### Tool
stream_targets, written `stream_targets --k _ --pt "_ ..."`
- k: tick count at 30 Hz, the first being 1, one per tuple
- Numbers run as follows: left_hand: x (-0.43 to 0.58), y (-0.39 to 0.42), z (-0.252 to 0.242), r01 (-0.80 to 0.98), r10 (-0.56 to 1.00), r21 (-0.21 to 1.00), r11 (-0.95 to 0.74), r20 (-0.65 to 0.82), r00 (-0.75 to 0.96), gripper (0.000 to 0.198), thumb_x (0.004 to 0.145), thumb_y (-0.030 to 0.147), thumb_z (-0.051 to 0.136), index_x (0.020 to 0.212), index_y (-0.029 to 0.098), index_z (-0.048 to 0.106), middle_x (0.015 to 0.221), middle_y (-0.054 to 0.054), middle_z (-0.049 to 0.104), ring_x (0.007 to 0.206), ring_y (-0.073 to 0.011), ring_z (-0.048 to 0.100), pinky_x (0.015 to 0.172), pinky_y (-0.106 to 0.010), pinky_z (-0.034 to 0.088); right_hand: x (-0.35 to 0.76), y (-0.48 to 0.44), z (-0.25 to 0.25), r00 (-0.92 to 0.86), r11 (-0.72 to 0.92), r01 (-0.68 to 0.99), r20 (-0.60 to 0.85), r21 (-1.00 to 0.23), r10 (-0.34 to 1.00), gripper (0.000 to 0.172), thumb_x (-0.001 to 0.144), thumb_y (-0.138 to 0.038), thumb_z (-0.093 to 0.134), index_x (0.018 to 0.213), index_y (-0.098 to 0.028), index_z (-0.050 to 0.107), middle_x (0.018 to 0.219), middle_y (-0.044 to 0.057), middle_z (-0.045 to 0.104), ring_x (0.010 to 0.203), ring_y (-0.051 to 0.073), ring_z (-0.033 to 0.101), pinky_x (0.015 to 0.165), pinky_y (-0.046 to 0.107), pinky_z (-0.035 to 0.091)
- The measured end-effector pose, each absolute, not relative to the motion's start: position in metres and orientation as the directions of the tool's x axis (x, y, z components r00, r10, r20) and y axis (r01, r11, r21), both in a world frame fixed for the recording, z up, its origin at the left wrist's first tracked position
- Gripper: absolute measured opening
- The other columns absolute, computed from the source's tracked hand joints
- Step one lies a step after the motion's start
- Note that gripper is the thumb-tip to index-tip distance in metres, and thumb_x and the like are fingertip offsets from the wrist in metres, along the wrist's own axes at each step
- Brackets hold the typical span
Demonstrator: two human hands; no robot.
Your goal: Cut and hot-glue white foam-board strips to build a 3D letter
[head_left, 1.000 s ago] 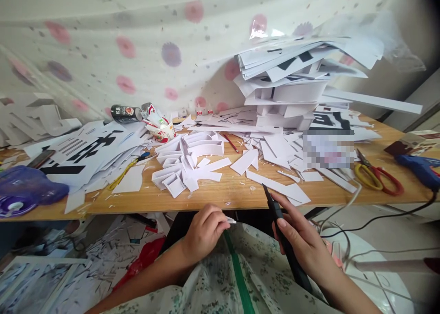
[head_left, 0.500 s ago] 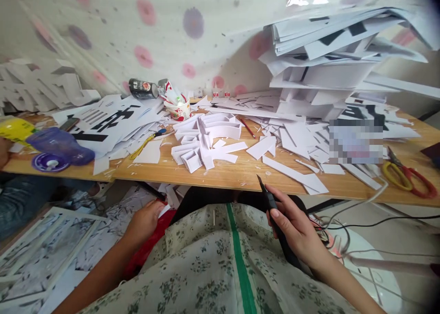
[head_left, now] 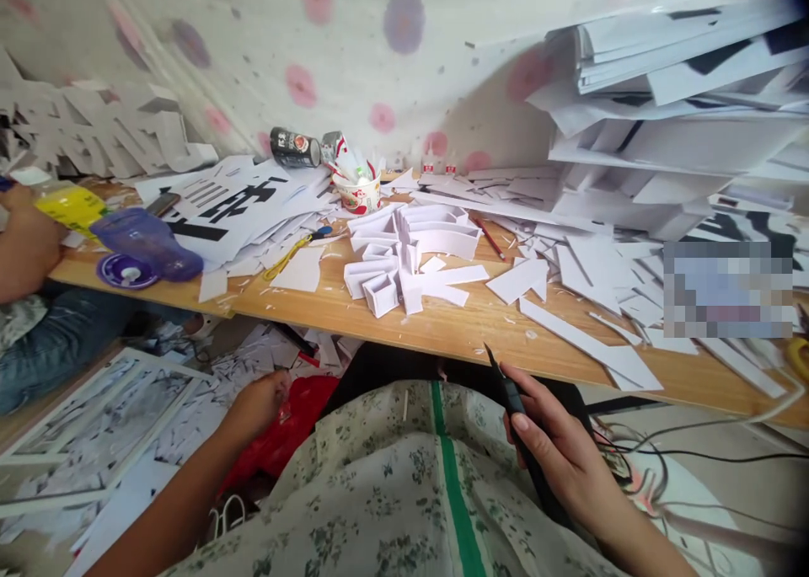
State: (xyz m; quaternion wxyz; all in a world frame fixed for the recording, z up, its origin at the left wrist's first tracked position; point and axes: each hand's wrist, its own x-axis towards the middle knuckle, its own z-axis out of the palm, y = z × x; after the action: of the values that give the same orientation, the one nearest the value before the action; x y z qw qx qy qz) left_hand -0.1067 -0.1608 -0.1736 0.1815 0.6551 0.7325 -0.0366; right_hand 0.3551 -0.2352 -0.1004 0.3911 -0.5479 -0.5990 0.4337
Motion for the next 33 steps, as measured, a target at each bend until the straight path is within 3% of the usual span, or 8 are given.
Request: stream_targets --k 5,10,14,18,21,25,29,33 --pt "-0.096 -0.153 -0.182 0.980 0.949 0.190 0.064 -0.317 -0.001 0.014 0.083 0.015 0.037 0.077 0.021 0.048 0.071 -0.001 0.062 0.071 -0.0179 0.060 0.068 -0.025 0.040 0.353 -0.218 -0.107 -0.131 0.117 0.298 0.081 -0.947 0.988 0.049 0.097 -0.038 0.052 0.145 -0.032 0.045 0.146 0.007 0.052 0.135 0.024 0.048 0.112 0.044 0.037" --pt "-0.091 -0.141 -0.185 0.986 0.938 0.154 0.066 -0.346 -0.009 0.025 0.090 0.019 0.027 0.086 0.020 0.051 0.071 -0.003 0.064 0.070 -0.0200 0.064 0.068 -0.027 0.042 0.351 -0.197 -0.097 -0.138 0.158 0.279 0.123 -0.947 0.983 0.048 0.098 -0.036 0.051 0.145 -0.034 0.044 0.150 0.006 0.048 0.137 0.023 0.044 0.114 0.043 0.035" --pt "-0.092 -0.136 -0.187 0.989 0.928 0.103 0.104 -0.367 -0.060 0.036 0.093 0.023 0.021 0.104 0.018 0.055 0.071 -0.006 0.068 0.072 -0.0234 0.068 0.068 -0.029 0.044 0.352 -0.179 -0.082 -0.103 0.141 0.256 0.118 -0.956 0.988 0.048 0.097 -0.041 0.050 0.144 -0.031 0.045 0.125 0.010 0.063 0.105 0.022 0.063 0.091 0.038 0.051" --pt "-0.090 -0.132 -0.186 0.993 0.921 0.044 0.109 -0.380 -0.084 0.043 0.093 0.039 0.029 0.118 0.019 0.058 0.087 -0.011 0.074 0.086 -0.0286 0.070 0.076 -0.033 0.047 0.357 -0.160 -0.076 -0.104 0.084 0.137 0.070 -0.987 0.992 0.053 0.098 -0.045 0.047 0.148 -0.027 0.038 0.074 0.000 0.055 0.062 0.015 0.055 0.057 0.027 0.048" --pt "-0.086 -0.128 -0.180 0.996 0.926 0.055 0.075 -0.374 -0.049 0.042 0.089 0.046 0.039 0.115 0.023 0.064 0.100 -0.009 0.074 0.096 -0.0283 0.069 0.082 -0.035 0.049 0.361 -0.151 -0.080 -0.079 0.032 0.063 0.027 -0.998 0.997 0.056 0.097 -0.047 0.048 0.147 -0.025 0.036 0.070 -0.003 0.050 0.056 0.013 0.051 0.053 0.026 0.043" --pt "-0.077 -0.122 -0.155 0.995 0.982 0.054 0.087 -0.171 -0.077 0.040 0.089 0.039 0.036 0.108 0.021 0.067 0.116 -0.010 0.071 0.101 -0.0273 0.067 0.086 -0.036 0.049 0.363 -0.147 -0.087 -0.079 -0.034 -0.006 -0.034 -0.999 0.996 0.059 0.095 -0.050 0.052 0.146 -0.024 0.038 0.070 -0.004 0.049 0.055 0.013 0.050 0.051 0.025 0.043" --pt "-0.068 -0.117 -0.122 0.976 0.977 0.036 0.213 0.017 -0.214 0.042 0.090 0.043 0.034 0.106 0.019 0.065 0.097 -0.008 0.075 0.085 -0.0265 0.069 0.073 -0.034 0.048 0.366 -0.145 -0.086 -0.111 -0.086 -0.069 -0.078 -0.994 0.991 0.062 0.093 -0.052 0.054 0.146 -0.025 0.038 0.073 -0.003 0.051 0.055 0.012 0.050 0.049 0.024 0.045" --pt "-0.064 -0.118 -0.105 0.982 0.968 0.084 0.166 0.174 -0.179 0.039 0.088 0.048 0.040 0.093 0.019 0.066 0.080 -0.004 0.072 0.071 -0.0220 0.067 0.063 -0.030 0.044 0.370 -0.144 -0.083 -0.130 -0.074 -0.039 -0.069 -0.996 0.989 0.058 0.093 -0.051 0.054 0.144 -0.026 0.042 0.073 -0.002 0.052 0.057 0.013 0.050 0.051 0.024 0.047"
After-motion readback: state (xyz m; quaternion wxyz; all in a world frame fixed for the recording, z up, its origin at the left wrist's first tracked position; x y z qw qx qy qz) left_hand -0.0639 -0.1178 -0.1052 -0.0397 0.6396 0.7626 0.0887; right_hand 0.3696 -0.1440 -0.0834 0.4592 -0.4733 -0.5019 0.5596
